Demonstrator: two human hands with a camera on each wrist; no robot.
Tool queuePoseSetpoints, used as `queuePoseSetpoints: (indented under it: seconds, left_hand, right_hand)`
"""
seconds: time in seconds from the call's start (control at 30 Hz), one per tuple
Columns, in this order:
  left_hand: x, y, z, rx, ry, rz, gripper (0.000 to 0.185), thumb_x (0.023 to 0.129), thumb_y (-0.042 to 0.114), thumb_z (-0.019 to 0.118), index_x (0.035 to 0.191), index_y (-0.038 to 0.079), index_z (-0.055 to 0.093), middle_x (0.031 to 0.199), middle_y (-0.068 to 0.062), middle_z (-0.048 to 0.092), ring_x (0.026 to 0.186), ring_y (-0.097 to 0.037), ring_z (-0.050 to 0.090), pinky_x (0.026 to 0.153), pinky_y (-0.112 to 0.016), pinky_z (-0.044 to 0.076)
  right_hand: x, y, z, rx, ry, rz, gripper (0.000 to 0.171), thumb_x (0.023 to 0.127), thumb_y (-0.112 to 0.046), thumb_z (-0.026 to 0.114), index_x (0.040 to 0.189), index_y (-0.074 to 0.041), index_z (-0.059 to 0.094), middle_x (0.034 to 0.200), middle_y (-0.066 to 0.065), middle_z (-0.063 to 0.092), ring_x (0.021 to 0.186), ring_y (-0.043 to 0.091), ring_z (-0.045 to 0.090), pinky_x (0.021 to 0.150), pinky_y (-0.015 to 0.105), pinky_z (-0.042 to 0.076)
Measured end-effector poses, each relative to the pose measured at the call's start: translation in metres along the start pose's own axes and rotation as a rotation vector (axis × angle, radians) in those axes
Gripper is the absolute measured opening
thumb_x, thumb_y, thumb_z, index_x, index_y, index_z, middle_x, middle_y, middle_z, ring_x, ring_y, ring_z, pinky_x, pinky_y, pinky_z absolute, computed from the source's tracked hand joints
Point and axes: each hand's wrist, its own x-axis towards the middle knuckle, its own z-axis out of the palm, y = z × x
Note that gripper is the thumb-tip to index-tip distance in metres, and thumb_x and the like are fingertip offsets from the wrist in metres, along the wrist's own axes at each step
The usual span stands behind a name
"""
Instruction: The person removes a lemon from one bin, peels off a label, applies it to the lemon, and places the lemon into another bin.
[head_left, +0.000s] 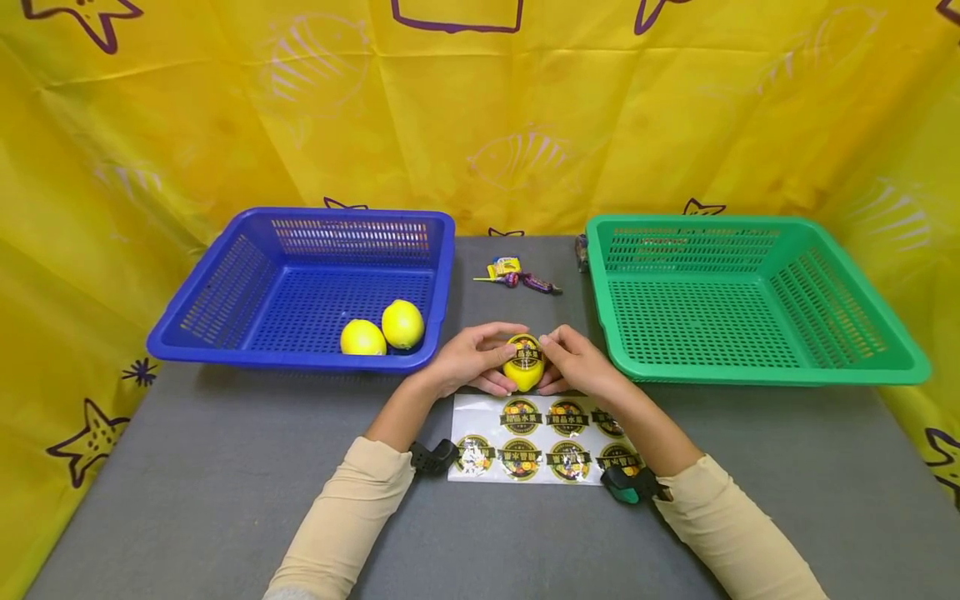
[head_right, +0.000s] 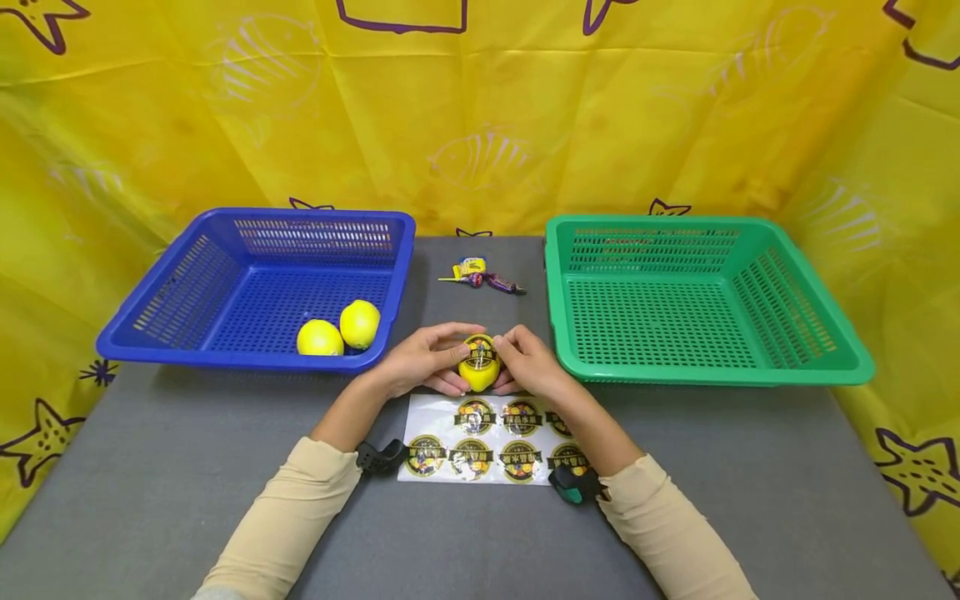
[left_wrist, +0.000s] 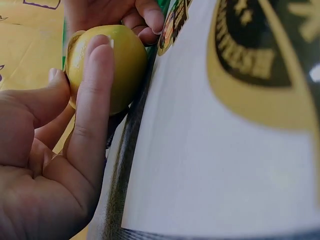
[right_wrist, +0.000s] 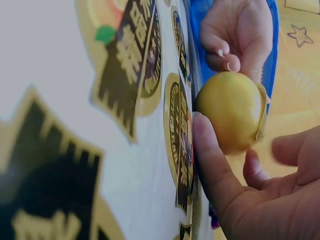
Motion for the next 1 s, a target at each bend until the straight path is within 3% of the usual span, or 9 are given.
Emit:
queuePoseSetpoints:
  seconds: [0.13,0.27,0.5,0.77,0.9,1.0]
  left_hand:
    - [-0.001,0.001,-0.001,0.012,-0.048,0.006,0.047,0.105,0.009,0.053,0.151,0.011,0.045,0.132,-0.021,0.060,0.072,-0.025,0.072,0.067,-0.037,0.061]
    - [-0.002,0.003,-0.002,0.027,-0.096,0.020,0.051,0.104,0.002,0.052,0.153,0.008,0.041,0.138,-0.021,0.056,0.076,-0.027,0.072,0.071,-0.040,0.060]
    - [0.000,0.001,-0.003,0.023,-0.076,0.014,0.052,0.102,-0.007,0.049,0.151,0.009,0.045,0.140,-0.023,0.053,0.076,-0.028,0.072,0.072,-0.042,0.060]
    - [-0.002,0.000,-0.009,0.011,-0.111,0.026,0.056,0.101,-0.010,0.044,0.154,0.009,0.040,0.144,-0.024,0.049,0.079,-0.028,0.071,0.075,-0.042,0.060]
    - [-0.004,-0.001,-0.010,0.025,-0.134,0.021,0.058,0.102,-0.010,0.042,0.156,0.010,0.036,0.148,-0.023,0.045,0.082,-0.029,0.071,0.078,-0.044,0.059]
    - [-0.004,0.000,-0.008,0.068,-0.141,0.023,0.057,0.103,-0.008,0.043,0.157,0.009,0.031,0.148,-0.022,0.044,0.084,-0.029,0.071,0.078,-0.044,0.059]
  right_hand:
    - [0.001,-0.001,0.001,-0.036,0.003,-0.001,0.030,0.106,-0.028,0.053,0.103,0.001,0.043,0.091,0.018,0.055,0.069,0.026,0.065,0.066,0.038,0.061]
    - [0.002,0.000,0.000,-0.056,0.000,-0.016,0.026,0.102,-0.020,0.061,0.095,-0.001,0.045,0.084,0.015,0.055,0.066,0.026,0.065,0.063,0.038,0.061]
    - [0.008,0.012,-0.007,0.117,-0.006,-0.022,0.014,0.097,0.000,0.063,0.091,0.002,0.051,0.080,0.012,0.055,0.064,0.021,0.066,0.061,0.036,0.060]
    - [0.010,0.015,-0.009,0.198,-0.005,-0.001,0.012,0.097,0.003,0.062,0.085,0.001,0.061,0.082,0.010,0.061,0.066,0.017,0.069,0.066,0.032,0.060]
    - [0.006,0.011,-0.007,0.159,-0.042,0.026,0.010,0.102,-0.004,0.056,0.099,0.006,0.055,0.091,0.016,0.061,0.072,0.021,0.069,0.072,0.035,0.060]
    - [0.000,0.005,-0.004,0.022,-0.068,0.004,0.035,0.102,-0.016,0.060,0.123,0.006,0.044,0.104,0.023,0.058,0.076,0.026,0.068,0.072,0.038,0.060]
